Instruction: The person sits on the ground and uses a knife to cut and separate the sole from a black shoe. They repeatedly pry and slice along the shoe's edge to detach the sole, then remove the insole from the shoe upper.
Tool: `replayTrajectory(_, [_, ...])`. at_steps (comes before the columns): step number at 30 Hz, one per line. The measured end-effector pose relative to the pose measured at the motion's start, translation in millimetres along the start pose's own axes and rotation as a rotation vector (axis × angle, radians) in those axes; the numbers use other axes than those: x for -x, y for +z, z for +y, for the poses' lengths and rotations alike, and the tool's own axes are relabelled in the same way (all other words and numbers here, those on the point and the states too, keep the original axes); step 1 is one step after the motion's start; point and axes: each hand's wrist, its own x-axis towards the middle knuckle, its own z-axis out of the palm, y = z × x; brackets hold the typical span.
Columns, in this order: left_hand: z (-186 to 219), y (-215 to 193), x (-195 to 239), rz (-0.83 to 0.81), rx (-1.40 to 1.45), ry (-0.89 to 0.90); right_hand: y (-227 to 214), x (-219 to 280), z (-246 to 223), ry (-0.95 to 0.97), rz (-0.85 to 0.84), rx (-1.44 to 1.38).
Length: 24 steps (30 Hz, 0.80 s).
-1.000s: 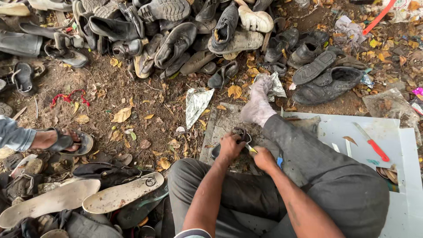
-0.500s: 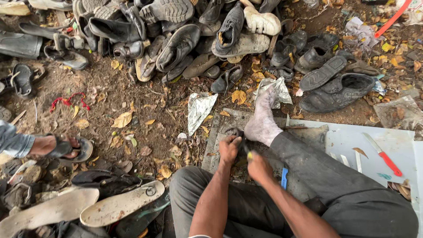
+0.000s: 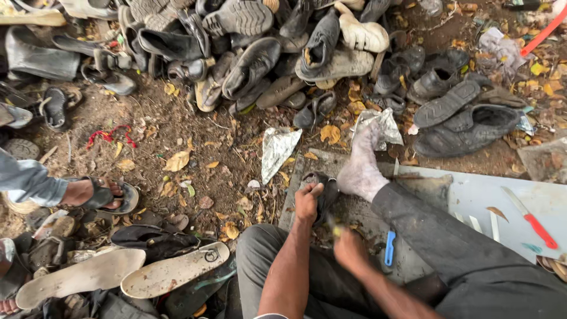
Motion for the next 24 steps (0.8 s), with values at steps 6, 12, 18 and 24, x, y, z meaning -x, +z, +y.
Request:
replayTrajectory(6, [16.1, 6.0, 16.7, -0.032, 0.079, -0.117, 24.3, 19.1, 22.9, 0.074, -0.091, -0.043])
replayTrajectory(12, [63.0, 35.6, 76.0, 0.359, -1.714, 0.722, 26.7, 3.9, 42.4, 0.145, -0.136, -0.052])
replayTrajectory(18, [68.1, 45.5, 87.9, -0.088, -1.692, 0.046, 26.6, 2.3, 34.4, 0.212, -0.157, 0.007])
replayTrajectory(24, [64.6, 62.4, 75.1, 0.028, -1.657, 0.092, 5.1, -10.9, 45.7, 0.110, -0.064, -0.028])
